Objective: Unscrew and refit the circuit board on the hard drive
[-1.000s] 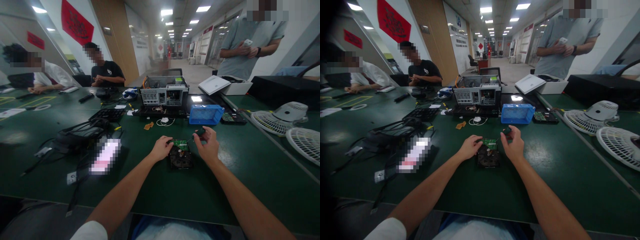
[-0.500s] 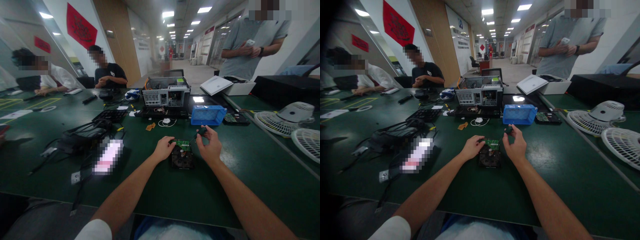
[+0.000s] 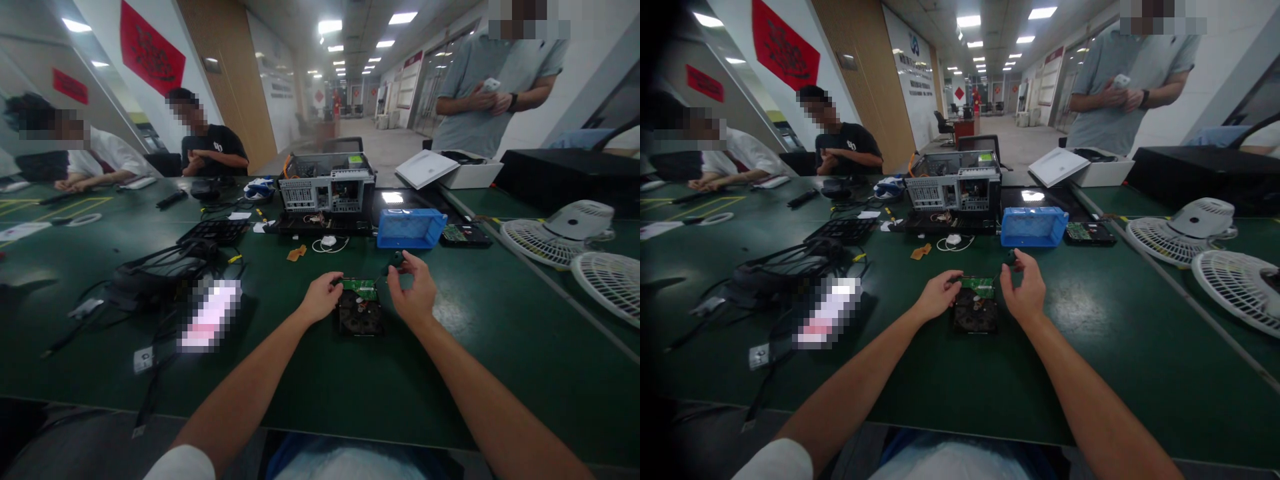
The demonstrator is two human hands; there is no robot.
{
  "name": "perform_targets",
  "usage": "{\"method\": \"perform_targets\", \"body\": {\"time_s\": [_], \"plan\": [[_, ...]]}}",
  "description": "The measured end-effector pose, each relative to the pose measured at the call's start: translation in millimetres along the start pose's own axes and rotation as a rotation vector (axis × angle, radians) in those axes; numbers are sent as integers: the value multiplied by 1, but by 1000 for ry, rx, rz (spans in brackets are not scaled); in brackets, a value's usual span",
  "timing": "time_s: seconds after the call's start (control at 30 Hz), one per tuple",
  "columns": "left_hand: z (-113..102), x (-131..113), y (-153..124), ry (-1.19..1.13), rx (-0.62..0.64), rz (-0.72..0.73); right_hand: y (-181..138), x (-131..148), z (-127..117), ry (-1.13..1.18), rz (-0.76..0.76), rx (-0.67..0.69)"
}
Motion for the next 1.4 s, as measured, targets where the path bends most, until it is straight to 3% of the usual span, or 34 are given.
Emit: {"method": "perform_targets", "body": {"time_s": [0.17, 0.57, 0.77, 1.0, 1.17, 1.4], "plan": [[-2, -1, -1, 65, -32, 48, 1, -8, -1, 9, 66, -5], [-3, -7, -2, 160, -140, 100, 2, -9, -1, 72, 49, 15], [-3, -6, -2, 175, -134, 142, 9, -2, -3, 7, -19, 8], [-6, -13, -3, 196, -124, 140, 7, -4, -3, 18, 55, 9], [-8, -16, -6, 179, -79, 99, 12, 2, -6, -43, -41, 16], [-7, -14, -7, 162, -53, 82, 11, 8, -3, 9, -16, 118]]}}
Point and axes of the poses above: each hand's wrist, its own y-axis towards the middle knuckle, its own z-axis out of the palm, x = y × z, the point moved 3 cm from there along y, towards the middle knuckle, and after that the axes turned 12 degrees about y, right-handed, at the moved point
